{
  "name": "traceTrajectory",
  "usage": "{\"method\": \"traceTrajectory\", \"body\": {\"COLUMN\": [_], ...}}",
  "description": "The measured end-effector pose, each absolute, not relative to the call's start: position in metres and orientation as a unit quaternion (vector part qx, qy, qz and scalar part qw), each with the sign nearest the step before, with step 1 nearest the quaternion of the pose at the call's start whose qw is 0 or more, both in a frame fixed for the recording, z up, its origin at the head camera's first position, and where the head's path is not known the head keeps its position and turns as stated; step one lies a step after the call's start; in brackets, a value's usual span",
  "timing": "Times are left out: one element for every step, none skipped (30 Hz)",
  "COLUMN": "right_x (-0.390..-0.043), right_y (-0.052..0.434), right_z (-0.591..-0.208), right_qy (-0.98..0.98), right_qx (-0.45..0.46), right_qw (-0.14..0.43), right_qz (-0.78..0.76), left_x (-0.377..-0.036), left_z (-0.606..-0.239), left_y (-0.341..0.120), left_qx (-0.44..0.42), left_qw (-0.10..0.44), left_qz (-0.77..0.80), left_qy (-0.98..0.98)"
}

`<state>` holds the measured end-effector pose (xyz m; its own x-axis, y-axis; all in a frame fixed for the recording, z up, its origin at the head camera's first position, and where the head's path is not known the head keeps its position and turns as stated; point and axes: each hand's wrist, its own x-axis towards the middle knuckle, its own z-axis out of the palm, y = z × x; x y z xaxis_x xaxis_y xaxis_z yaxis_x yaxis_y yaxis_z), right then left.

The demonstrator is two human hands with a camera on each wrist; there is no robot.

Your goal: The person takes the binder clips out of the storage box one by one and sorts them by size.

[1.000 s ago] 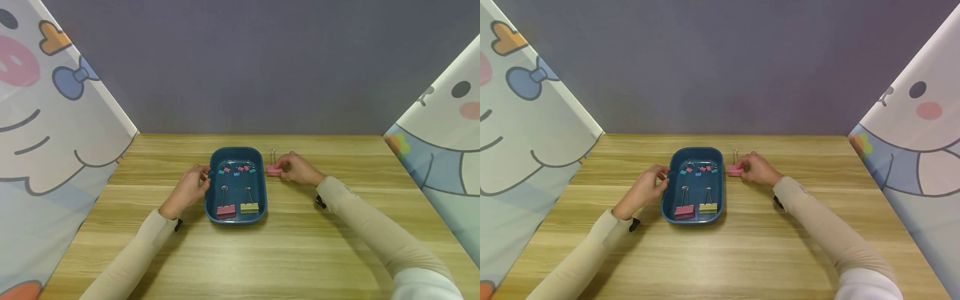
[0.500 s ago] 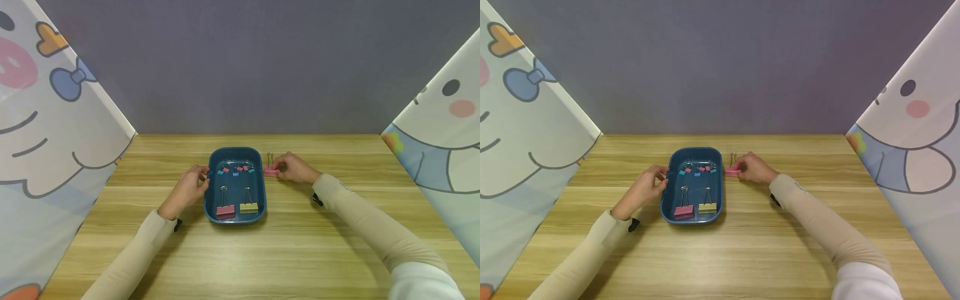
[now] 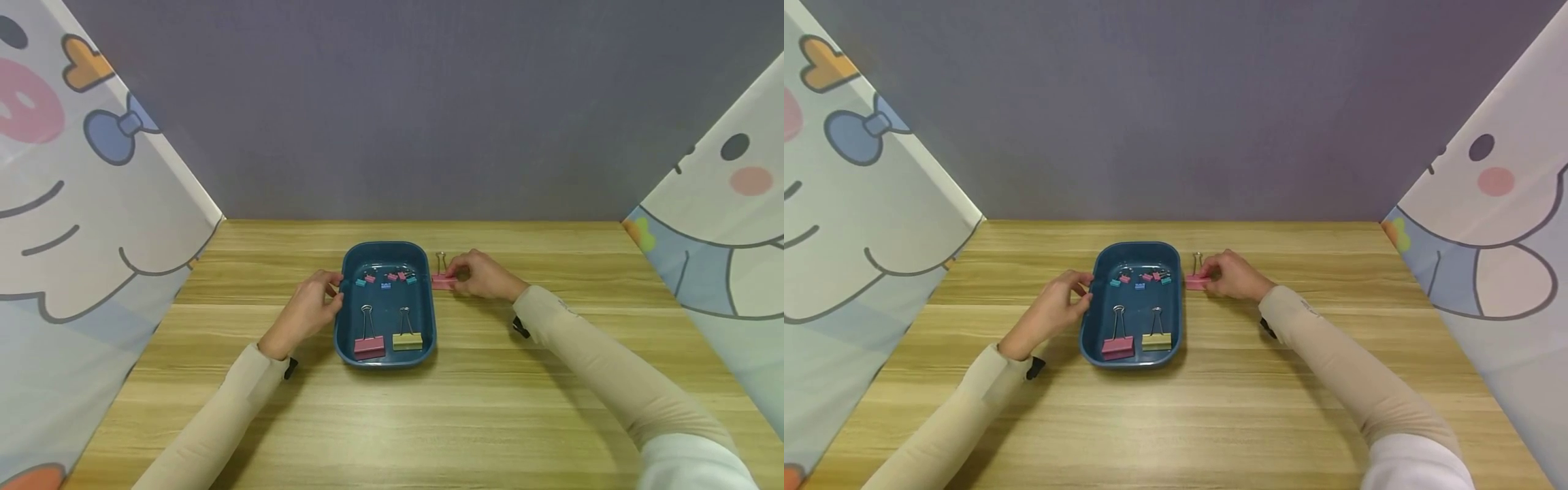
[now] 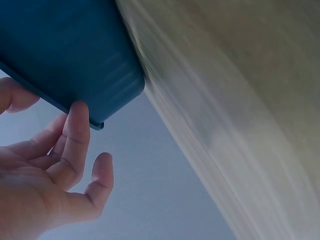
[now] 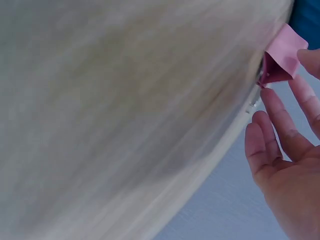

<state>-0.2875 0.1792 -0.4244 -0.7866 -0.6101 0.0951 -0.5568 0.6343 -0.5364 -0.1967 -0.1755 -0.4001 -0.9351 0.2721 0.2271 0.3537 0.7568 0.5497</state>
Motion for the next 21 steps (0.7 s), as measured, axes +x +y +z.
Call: {"method": "traceTrajectory", "body": {"right_x": [-0.287,-0.286,-0.285,-0.284,-0.283,-0.282,-0.28,-0.279,-0.277,-0.275,-0.274,-0.272,-0.27,-0.268,-0.265,-0.263,-0.26,-0.258,-0.256,-0.254,-0.252], "right_y": [0.179,0.18,0.18,0.181,0.181,0.18,0.18,0.18,0.179,0.179,0.178,0.177,0.175,0.173,0.171,0.169,0.166,0.163,0.161,0.159,0.156], "right_z": [-0.423,-0.421,-0.42,-0.418,-0.415,-0.412,-0.409,-0.407,-0.405,-0.402,-0.4,-0.397,-0.395,-0.392,-0.389,-0.387,-0.384,-0.381,-0.379,-0.378,-0.376], "right_qy": [0.904,0.906,0.907,0.908,0.908,0.907,0.906,0.904,0.903,0.902,0.9,0.898,0.895,0.891,0.887,0.882,0.877,0.872,0.867,0.863,0.86], "right_qx": [-0.317,-0.311,-0.307,-0.302,-0.298,-0.295,-0.294,-0.296,-0.298,-0.3,-0.304,-0.31,-0.318,-0.328,-0.34,-0.352,-0.364,-0.376,-0.387,-0.395,-0.402], "right_qw": [0.047,0.046,0.044,0.042,0.04,0.038,0.036,0.032,0.028,0.023,0.018,0.011,0.004,-0.005,-0.014,-0.022,-0.032,-0.041,-0.048,-0.053,-0.057], "right_qz": [-0.282,-0.283,-0.285,-0.288,-0.293,-0.298,-0.303,-0.306,-0.309,-0.31,-0.311,-0.311,-0.313,-0.314,-0.314,-0.314,-0.313,-0.312,-0.311,-0.31,-0.308], "left_x": [-0.197,-0.197,-0.197,-0.197,-0.197,-0.197,-0.197,-0.197,-0.197,-0.197,-0.197,-0.197,-0.197,-0.197,-0.197,-0.197,-0.197,-0.197,-0.197,-0.197,-0.197], "left_z": [-0.4,-0.4,-0.4,-0.4,-0.4,-0.4,-0.4,-0.401,-0.401,-0.401,-0.402,-0.402,-0.402,-0.403,-0.403,-0.403,-0.403,-0.403,-0.403,-0.403,-0.403], "left_y": [-0.176,-0.175,-0.175,-0.175,-0.175,-0.175,-0.175,-0.175,-0.175,-0.175,-0.175,-0.175,-0.175,-0.175,-0.175,-0.175,-0.176,-0.175,-0.175,-0.175,-0.175], "left_qx": [-0.169,-0.169,-0.169,-0.17,-0.172,-0.174,-0.174,-0.175,-0.176,-0.177,-0.178,-0.179,-0.179,-0.18,-0.181,-0.182,-0.183,-0.183,-0.183,-0.184,-0.183], "left_qw": [0.066,0.067,0.067,0.069,0.071,0.073,0.075,0.076,0.076,0.077,0.076,0.076,0.076,0.075,0.076,0.076,0.076,0.076,0.076,0.076,0.075], "left_qz": [-0.307,-0.307,-0.308,-0.309,-0.31,-0.311,-0.312,-0.312,-0.314,-0.316,-0.316,-0.318,-0.319,-0.32,-0.321,-0.321,-0.32,-0.321,-0.32,-0.32,-0.32], "left_qy": [-0.934,-0.934,-0.934,-0.933,-0.932,-0.932,-0.931,-0.931,-0.93,-0.929,-0.929,-0.928,-0.927,-0.927,-0.927,-0.927,-0.926,-0.926,-0.926,-0.926,-0.927]}}
